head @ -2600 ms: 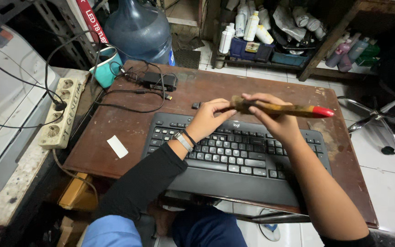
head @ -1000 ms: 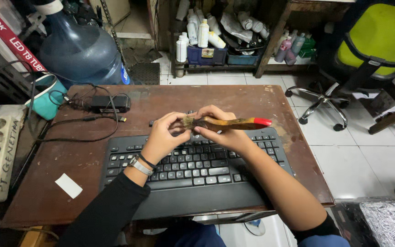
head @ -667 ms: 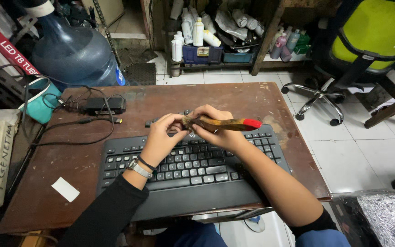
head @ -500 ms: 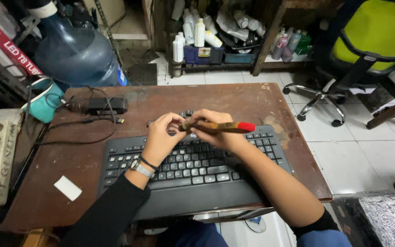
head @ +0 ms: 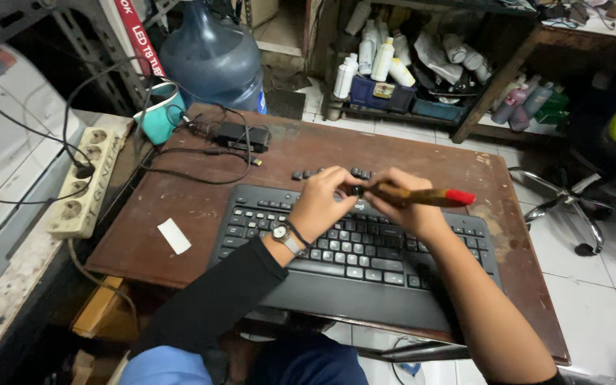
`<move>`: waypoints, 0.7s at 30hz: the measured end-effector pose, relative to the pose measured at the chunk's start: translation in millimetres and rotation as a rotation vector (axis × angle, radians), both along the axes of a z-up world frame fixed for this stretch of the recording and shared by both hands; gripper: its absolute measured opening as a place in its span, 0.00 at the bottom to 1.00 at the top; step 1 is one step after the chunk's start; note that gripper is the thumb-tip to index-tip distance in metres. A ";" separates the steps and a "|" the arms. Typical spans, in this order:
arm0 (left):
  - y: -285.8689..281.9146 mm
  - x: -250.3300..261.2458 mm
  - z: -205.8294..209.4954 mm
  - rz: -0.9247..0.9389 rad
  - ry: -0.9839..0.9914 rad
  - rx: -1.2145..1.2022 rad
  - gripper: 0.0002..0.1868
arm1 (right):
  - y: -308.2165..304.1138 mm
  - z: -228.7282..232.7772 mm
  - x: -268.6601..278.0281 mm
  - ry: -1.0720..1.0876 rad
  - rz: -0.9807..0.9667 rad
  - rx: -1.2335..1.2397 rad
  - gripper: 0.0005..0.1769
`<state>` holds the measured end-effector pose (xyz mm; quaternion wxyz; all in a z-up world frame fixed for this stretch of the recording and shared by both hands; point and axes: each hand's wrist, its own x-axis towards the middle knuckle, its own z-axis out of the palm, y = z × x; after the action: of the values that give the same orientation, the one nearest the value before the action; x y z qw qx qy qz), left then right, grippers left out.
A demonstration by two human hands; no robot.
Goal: The person removes individual keyboard keycaps, brushes each one with a paintbrush, and places them back onto the keyboard. The process is repeated for multiple keycaps throughout the clip.
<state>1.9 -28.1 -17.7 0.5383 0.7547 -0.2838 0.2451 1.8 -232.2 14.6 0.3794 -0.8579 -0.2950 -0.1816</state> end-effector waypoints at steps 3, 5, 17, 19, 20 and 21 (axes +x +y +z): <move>1.7 -7.4 6.3 -0.056 0.091 -0.087 0.14 | 2.0 16.4 -9.6 -0.007 -0.004 0.082 0.12; 4.7 -5.6 9.6 -0.052 0.096 -0.095 0.14 | -14.6 6.7 5.8 -0.023 -0.055 0.144 0.12; -1.2 8.8 -14.8 0.011 0.099 0.082 0.14 | 17.8 8.0 -12.3 0.043 -0.030 0.122 0.12; -4.5 12.3 -24.1 -0.003 0.130 0.110 0.14 | 14.3 0.5 -7.2 0.066 -0.002 0.107 0.11; -4.9 14.4 -28.7 -0.007 0.196 0.077 0.15 | 9.8 -8.1 -1.1 0.083 0.021 0.059 0.12; -5.3 16.6 -33.6 -0.012 0.262 0.045 0.16 | 5.1 -16.9 4.8 0.100 0.044 0.012 0.13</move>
<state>18.4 -33.4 -51.3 0.5550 0.7905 -0.2213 0.1348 6.6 -227.1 -2.2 0.4027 -0.8570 -0.2933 -0.1319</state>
